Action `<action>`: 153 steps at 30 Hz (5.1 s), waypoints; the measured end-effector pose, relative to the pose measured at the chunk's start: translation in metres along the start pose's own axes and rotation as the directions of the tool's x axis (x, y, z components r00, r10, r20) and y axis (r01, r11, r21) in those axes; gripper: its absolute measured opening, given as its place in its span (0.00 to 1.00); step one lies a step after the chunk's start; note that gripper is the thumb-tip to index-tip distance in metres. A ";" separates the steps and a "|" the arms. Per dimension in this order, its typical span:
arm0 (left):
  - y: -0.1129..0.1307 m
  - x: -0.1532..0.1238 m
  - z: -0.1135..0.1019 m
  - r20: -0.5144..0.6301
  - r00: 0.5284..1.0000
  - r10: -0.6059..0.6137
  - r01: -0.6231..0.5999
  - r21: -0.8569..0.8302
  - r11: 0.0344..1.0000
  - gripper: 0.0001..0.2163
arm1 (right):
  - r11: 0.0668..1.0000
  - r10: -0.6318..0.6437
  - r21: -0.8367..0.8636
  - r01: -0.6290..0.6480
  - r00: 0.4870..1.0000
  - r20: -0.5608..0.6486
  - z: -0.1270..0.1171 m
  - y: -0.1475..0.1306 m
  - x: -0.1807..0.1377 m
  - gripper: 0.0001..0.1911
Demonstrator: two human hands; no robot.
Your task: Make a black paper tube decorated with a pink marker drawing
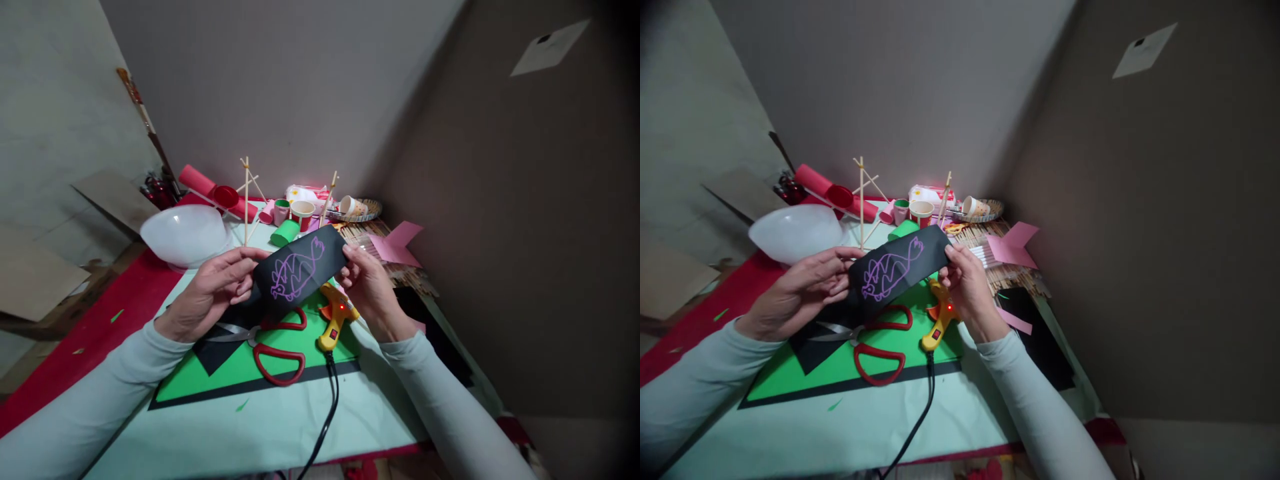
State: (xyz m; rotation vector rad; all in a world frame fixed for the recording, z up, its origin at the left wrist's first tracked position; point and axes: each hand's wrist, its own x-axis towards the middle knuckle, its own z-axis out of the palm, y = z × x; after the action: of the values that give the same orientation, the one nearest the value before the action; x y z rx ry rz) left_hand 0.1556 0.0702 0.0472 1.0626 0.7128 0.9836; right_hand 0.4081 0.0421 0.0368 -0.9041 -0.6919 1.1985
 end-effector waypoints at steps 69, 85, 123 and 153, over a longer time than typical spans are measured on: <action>-0.023 -0.022 -0.005 -0.186 0.821 0.540 -0.264 0.715 0.647 0.05 | 0.937 0.105 -0.349 0.021 0.935 0.340 0.026 0.032 -0.047 0.27; -0.018 -0.025 -0.002 0.202 0.826 0.526 -0.493 0.713 0.499 0.05 | 0.878 -0.066 -0.422 0.225 0.931 0.360 0.017 0.055 -0.047 0.19; -0.031 -0.029 0.015 -0.080 0.985 -0.155 0.158 0.043 0.986 0.13 | 0.957 -0.200 -0.182 0.227 0.967 0.155 0.019 0.033 -0.041 0.07; -0.029 -0.025 0.017 -0.284 0.949 -0.139 0.156 0.037 0.987 0.17 | 0.422 -0.515 -0.628 0.654 0.743 0.427 0.021 0.033 -0.052 0.04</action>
State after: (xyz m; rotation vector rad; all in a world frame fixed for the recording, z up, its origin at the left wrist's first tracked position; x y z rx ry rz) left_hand 0.1684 0.0368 0.0265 0.9139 1.0446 0.9984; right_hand 0.3616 -0.0002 0.0186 -1.0887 -1.5869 0.2806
